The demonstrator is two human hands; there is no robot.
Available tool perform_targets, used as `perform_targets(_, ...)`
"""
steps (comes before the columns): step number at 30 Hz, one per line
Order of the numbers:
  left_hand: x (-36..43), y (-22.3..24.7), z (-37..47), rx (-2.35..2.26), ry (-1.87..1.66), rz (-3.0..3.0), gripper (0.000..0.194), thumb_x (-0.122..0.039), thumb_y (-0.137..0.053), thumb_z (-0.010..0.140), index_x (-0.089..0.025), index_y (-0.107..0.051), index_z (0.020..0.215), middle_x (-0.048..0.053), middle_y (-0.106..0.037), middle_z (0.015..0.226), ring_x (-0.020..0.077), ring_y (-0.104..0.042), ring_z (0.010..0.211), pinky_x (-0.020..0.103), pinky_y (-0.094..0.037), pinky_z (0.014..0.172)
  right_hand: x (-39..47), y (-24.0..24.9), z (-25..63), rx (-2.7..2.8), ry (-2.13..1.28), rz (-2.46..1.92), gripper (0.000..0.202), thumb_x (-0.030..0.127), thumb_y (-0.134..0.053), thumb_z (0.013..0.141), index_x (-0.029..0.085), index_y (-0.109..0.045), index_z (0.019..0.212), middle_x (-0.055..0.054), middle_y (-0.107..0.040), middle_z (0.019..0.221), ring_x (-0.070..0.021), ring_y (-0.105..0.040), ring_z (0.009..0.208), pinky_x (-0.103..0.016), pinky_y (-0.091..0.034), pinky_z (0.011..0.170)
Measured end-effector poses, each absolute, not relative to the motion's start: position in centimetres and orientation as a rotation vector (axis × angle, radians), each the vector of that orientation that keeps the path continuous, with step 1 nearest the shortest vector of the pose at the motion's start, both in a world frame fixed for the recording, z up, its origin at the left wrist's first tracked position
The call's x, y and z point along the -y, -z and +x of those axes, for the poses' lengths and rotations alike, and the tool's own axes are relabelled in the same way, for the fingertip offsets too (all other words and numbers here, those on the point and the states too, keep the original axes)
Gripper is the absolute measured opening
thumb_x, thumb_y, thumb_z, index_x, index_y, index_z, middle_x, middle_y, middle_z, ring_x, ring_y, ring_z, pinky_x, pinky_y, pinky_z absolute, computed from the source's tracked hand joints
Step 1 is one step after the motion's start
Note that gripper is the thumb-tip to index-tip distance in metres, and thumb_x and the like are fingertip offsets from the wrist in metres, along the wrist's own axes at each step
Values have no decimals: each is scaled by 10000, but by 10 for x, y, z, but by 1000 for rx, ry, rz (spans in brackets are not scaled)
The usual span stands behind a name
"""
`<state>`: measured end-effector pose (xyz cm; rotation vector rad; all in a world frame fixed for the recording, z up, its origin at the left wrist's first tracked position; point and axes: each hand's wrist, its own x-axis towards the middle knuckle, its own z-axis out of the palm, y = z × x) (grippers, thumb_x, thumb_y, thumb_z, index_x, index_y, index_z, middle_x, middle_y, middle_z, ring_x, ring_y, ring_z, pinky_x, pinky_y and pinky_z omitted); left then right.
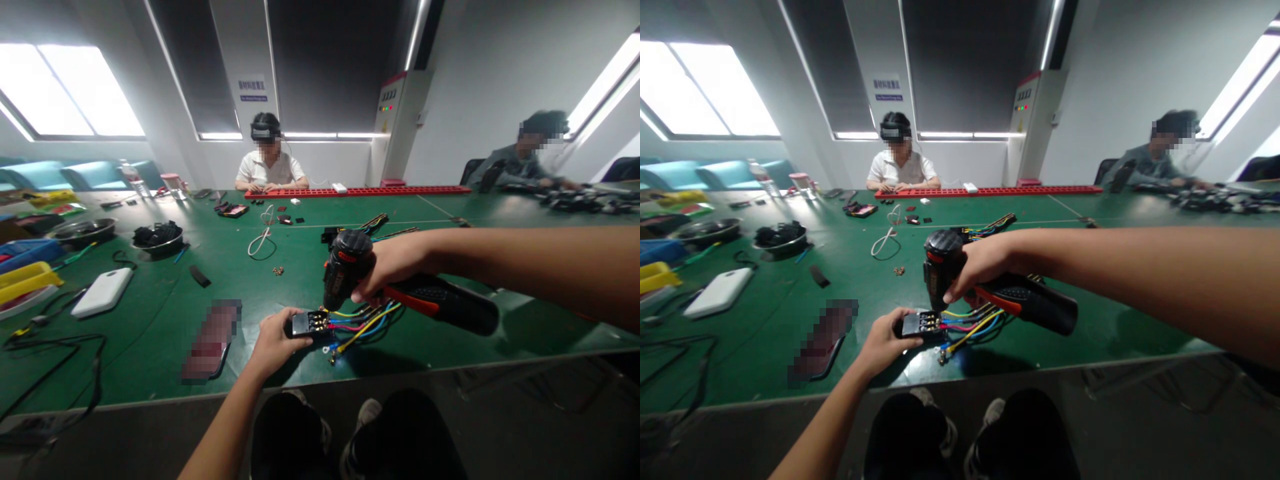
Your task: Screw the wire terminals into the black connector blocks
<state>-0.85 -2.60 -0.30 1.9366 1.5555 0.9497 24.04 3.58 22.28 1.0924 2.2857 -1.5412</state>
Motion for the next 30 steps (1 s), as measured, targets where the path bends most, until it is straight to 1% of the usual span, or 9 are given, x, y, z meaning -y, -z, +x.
perform_targets(5, 27, 0, -8, -1546, -962, 1941, 423, -299, -831, 667, -219, -651, 1042, -1, -718, 911, 217, -655, 847, 312, -472, 769, -35, -222, 241, -2283, 1583, 1076, 180, 291, -756, 702, 173, -649, 786, 9, -604, 665, -153, -558, 619, -300, -475, 628)
perform_targets(11, 26, 1, -9, -1560, -959, 1961, 425, -281, -830, 655, -219, -652, 1036, 3, -722, 926, 224, -655, 861, 312, -466, 770, -36, -219, 244, -2274, 1630, 1100, 163, 263, -756, 707, 159, -643, 765, 10, -617, 661, -136, -564, 611, -272, -466, 592)
perform_targets(16, 25, 6, -10, -1532, -967, 1935, 443, -274, -822, 659, -216, -647, 1062, 10, -722, 948, 216, -656, 874, 296, -475, 779, -36, -215, 250, -2271, 1778, 1101, 166, 221, -747, 696, 139, -652, 804, 11, -639, 691, -140, -602, 629, -283, -508, 611)
perform_targets(19, 24, 7, -11, -1512, -973, 1932, 452, -260, -813, 666, -219, -641, 1082, 11, -718, 971, 217, -652, 891, 295, -474, 790, -35, -217, 260, -2306, 1869, 1075, 222, 214, -779, 678, 135, -666, 852, -1, -673, 758, -152, -631, 681, -295, -542, 648)
perform_targets(22, 24, 6, -12, -1508, -968, 1940, 462, -248, -800, 675, -220, -631, 1104, 16, -710, 994, 221, -644, 911, 305, -470, 807, -34, -218, 281, -2336, 1998, 1127, 304, 214, -822, 658, 136, -694, 922, -22, -711, 845, -159, -658, 752, -289, -565, 701)
perform_targets(25, 25, 5, -13, -1533, -954, 1941, 474, -235, -781, 683, -217, -616, 1127, 29, -700, 1034, 235, -634, 952, 328, -465, 843, -33, -206, 309, -2255, 2193, 1243, 308, 233, -827, 676, 134, -712, 943, -41, -740, 839, -162, -682, 741, -277, -573, 694)
perform_targets(28, 26, 5, -13, -1546, -945, 1929, 489, -228, -754, 702, -215, -593, 1164, 49, -683, 1094, 252, -620, 1010, 360, -458, 894, -33, -176, 338, -2177, 2516, 1296, 345, 242, -820, 674, 122, -712, 979, -68, -762, 845, -203, -718, 745, -311, -585, 714)
perform_targets(30, 26, 5, -14, -1532, -936, 1921, 493, -230, -738, 717, -213, -579, 1183, 59, -673, 1121, 256, -614, 1031, 376, -457, 918, -33, -149, 355, -2128, 2722, 1330, 371, 252, -811, 678, 112, -709, 1005, -99, -772, 887, -243, -737, 764, -343, -592, 731)
